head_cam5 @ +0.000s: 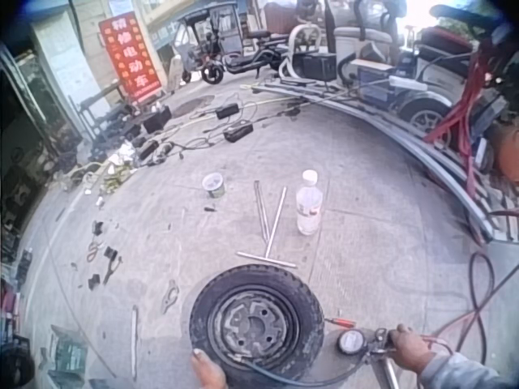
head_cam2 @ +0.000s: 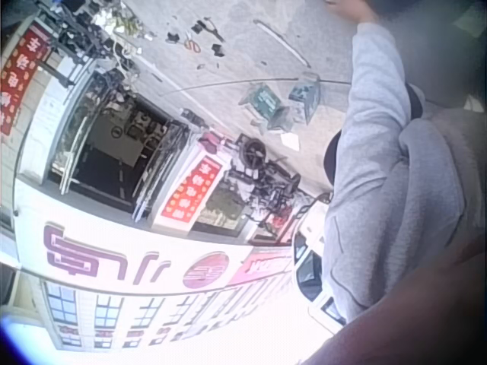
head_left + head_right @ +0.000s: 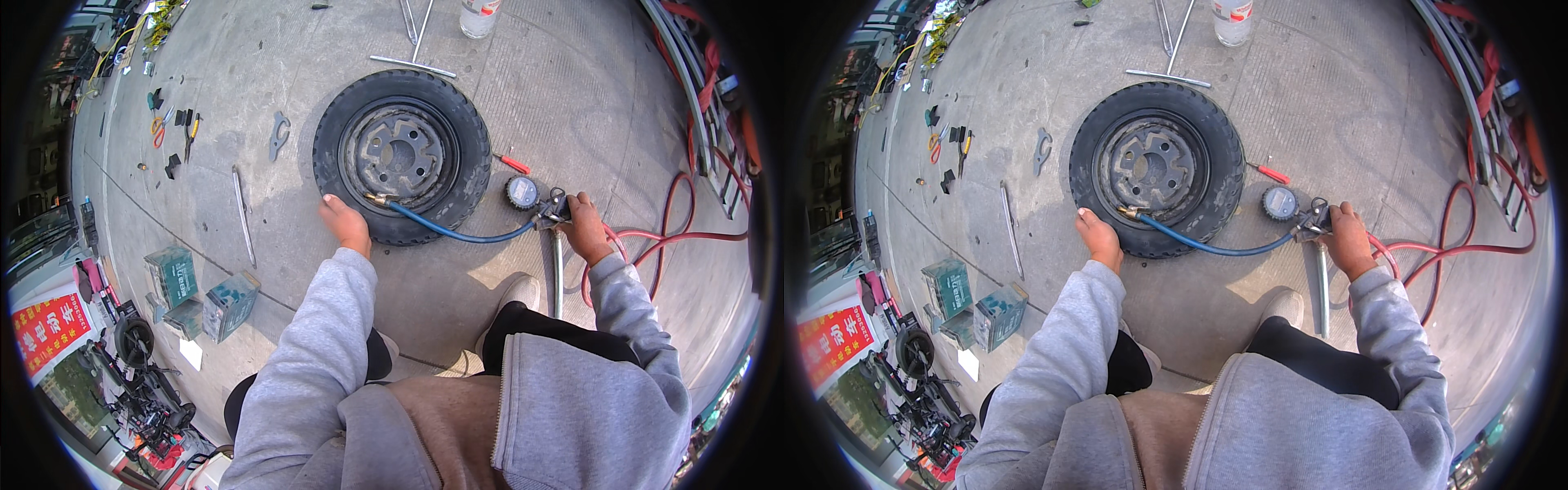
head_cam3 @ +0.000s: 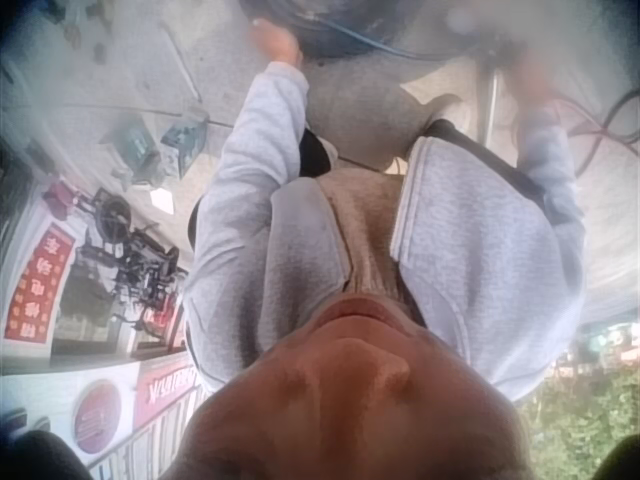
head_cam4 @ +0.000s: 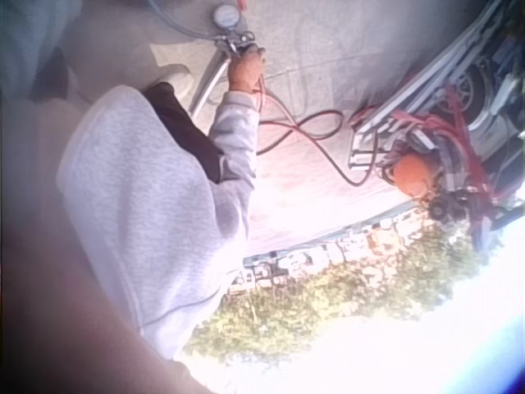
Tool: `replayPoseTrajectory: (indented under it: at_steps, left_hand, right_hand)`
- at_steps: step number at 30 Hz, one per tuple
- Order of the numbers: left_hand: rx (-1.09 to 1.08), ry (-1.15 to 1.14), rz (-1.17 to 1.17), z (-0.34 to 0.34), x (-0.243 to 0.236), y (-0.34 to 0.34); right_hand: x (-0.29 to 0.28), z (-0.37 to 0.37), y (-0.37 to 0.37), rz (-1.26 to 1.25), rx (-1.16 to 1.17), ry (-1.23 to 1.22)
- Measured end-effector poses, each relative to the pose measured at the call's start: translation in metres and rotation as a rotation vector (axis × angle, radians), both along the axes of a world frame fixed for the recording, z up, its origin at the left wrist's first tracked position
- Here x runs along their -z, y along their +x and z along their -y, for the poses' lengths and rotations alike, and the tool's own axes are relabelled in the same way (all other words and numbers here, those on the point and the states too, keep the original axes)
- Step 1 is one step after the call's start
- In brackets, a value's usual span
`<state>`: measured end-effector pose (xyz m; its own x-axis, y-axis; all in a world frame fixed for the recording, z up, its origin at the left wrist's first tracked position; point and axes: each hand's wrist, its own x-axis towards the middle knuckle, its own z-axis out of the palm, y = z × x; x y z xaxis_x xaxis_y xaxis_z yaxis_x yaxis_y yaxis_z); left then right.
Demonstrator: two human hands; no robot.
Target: The person hammers a small tire on the ground, then uses a pneumatic inflator to add air. They retrieve a red tool from a scooter's storage compartment and use it to adjust the tire valve before inflating again. The tire remains on the ground throughout.
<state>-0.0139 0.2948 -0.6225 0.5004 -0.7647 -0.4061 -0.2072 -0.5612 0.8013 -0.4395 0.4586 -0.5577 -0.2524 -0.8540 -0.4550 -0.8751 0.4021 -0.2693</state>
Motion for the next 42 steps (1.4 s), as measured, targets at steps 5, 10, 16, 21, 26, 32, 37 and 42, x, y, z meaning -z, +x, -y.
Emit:
replayPoseTrajectory:
  at_steps: [5, 10, 16, 21, 26, 32, 37, 42]
  left_hand:
    - [-0.040, -0.111, 0.079, 0.002, -0.003, -0.006]
    - [0.136, -0.167, 0.543, 0.007, -0.022, -0.002]
    - [0.678, -0.342, 0.431, 0.011, -0.051, 0.008]
    - [0.953, -0.374, 0.461, 0.011, -0.061, 0.004]
    - [1.019, -0.382, 0.438, 0.009, -0.063, 0.005]
    - [1.077, -0.336, 0.442, 0.014, -0.059, 0.007]
    - [1.166, -0.291, 0.462, 0.023, -0.058, 0.010]
    - [1.242, -0.236, 0.378, 0.031, -0.062, 0.016]
  right_hand:
    - [0.001, 0.001, 0.001, 0.000, 0.018, -0.003]
    - [-0.028, 0.015, 0.010, -0.085, -0.058, 0.081]
    - [-0.070, 0.093, 0.081, 0.276, -0.407, -0.304]
    - [-0.038, 0.146, 0.210, 0.455, -0.485, -0.212]
    - [-0.002, 0.137, 0.265, 0.367, -0.315, -0.306]
    - [0.010, 0.132, 0.258, 0.408, -0.246, -0.333]
    - [0.021, 0.130, 0.265, 0.402, -0.315, -0.415]
    - [0.018, 0.131, 0.265, 0.447, -0.395, -0.392]
